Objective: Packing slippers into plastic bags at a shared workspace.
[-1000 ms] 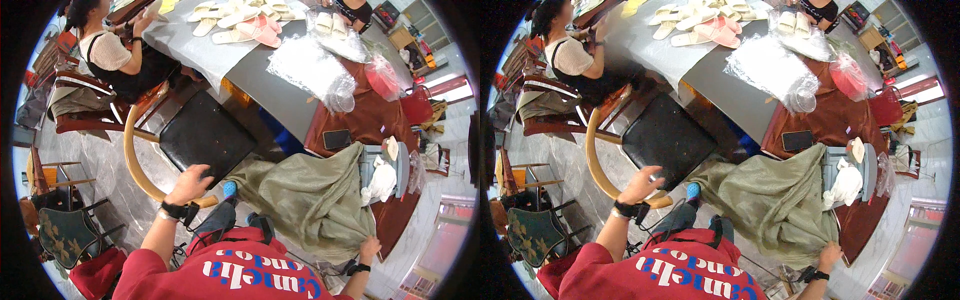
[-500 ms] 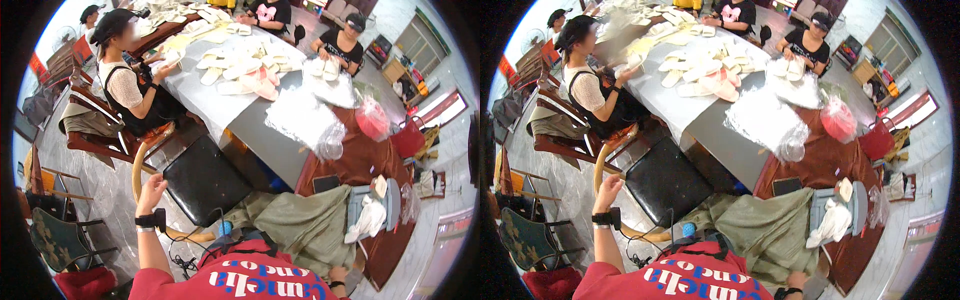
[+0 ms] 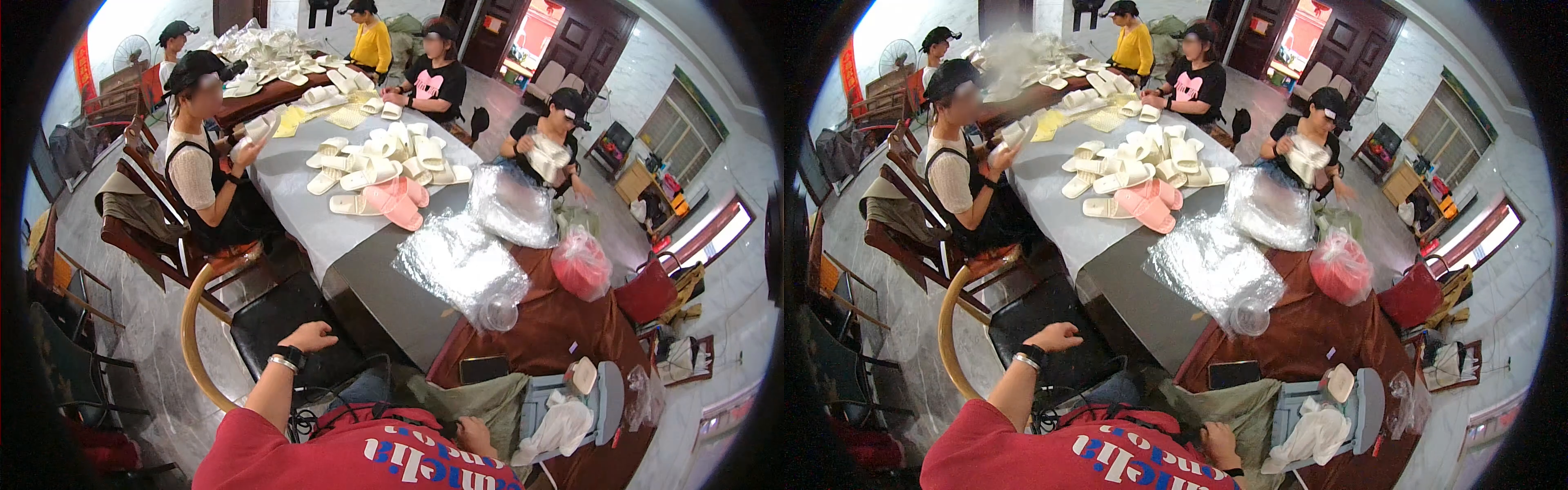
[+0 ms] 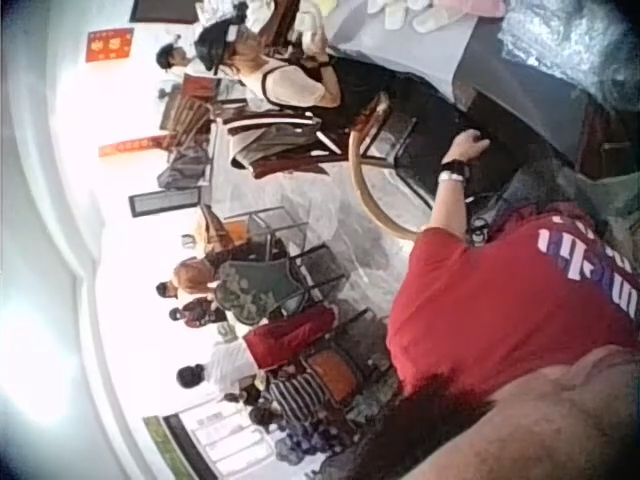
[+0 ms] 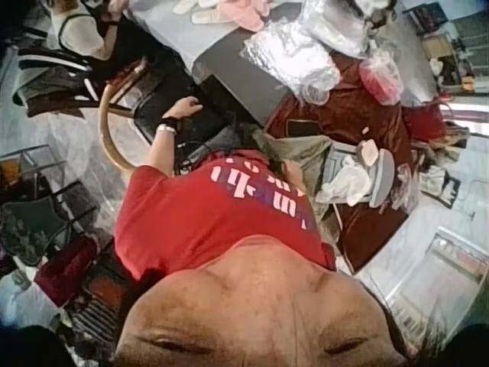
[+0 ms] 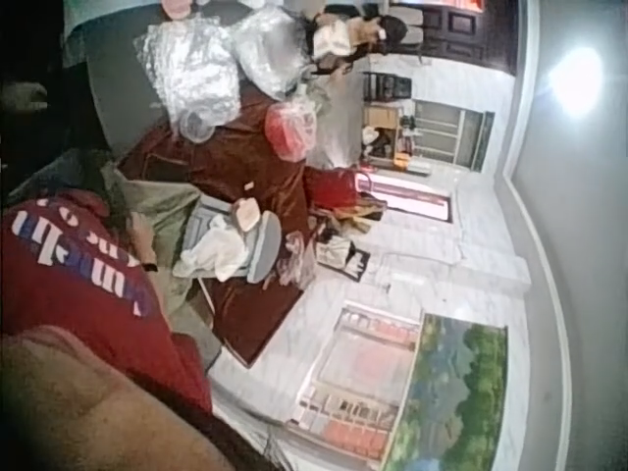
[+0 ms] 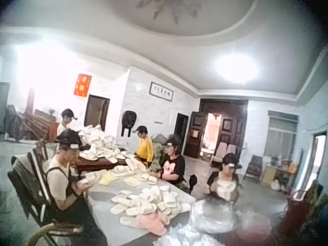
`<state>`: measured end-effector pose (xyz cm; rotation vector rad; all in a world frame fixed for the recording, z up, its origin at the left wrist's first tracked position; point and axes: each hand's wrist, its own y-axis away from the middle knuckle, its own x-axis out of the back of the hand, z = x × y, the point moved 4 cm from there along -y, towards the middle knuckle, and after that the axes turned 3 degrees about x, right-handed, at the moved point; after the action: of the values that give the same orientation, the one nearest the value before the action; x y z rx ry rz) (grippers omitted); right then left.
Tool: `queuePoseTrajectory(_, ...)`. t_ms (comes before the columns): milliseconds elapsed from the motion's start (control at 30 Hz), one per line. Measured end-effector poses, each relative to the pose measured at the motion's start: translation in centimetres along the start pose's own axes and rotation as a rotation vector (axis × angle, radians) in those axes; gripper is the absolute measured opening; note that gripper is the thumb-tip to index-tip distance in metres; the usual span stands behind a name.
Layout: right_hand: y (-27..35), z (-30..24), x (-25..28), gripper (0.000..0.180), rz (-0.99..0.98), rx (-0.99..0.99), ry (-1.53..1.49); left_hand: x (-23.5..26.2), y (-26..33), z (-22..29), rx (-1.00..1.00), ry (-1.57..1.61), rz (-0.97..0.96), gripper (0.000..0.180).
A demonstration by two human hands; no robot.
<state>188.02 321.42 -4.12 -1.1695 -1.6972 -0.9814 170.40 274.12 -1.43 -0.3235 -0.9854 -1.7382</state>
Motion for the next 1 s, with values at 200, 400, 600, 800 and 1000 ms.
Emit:
queuePoseTrajectory(200, -1.7, 1.9, -2.2, 0.064, -0.071, -0.041, 0.117, -1.9, -1.0, -2.2, 0.152, 0.11, 0.034, 0.053)
queuePoseTrajectory(400, -2.6, 3.2, -3.3, 0.062, -0.212, -0.142, 0.171, -1.7, 0.6, -5.5, 0.282, 0.09, 0.057, 0.048)
queuePoseTrajectory(600, -3.2, 4.3, -3.6, 0.05, -0.374, -0.262, 0.007, 3.7, -3.2, -7.2, 0.297, 0.325, 0.07, 0.044)
queuePoseTrajectory(800, -9.1, -3.5, 6.0, 0.032, -0.043, -0.082, -0.129, 16.7, -10.0, -1.2, -0.153, 0.116, 0.272, 0.043)
queuePoseTrajectory(1000, -18.7, -9.0, 11.8, 0.025, 0.308, 0.017, -0.151, 18.8, -22.6, 12.6, -0.407, -0.274, 0.134, 0.048)
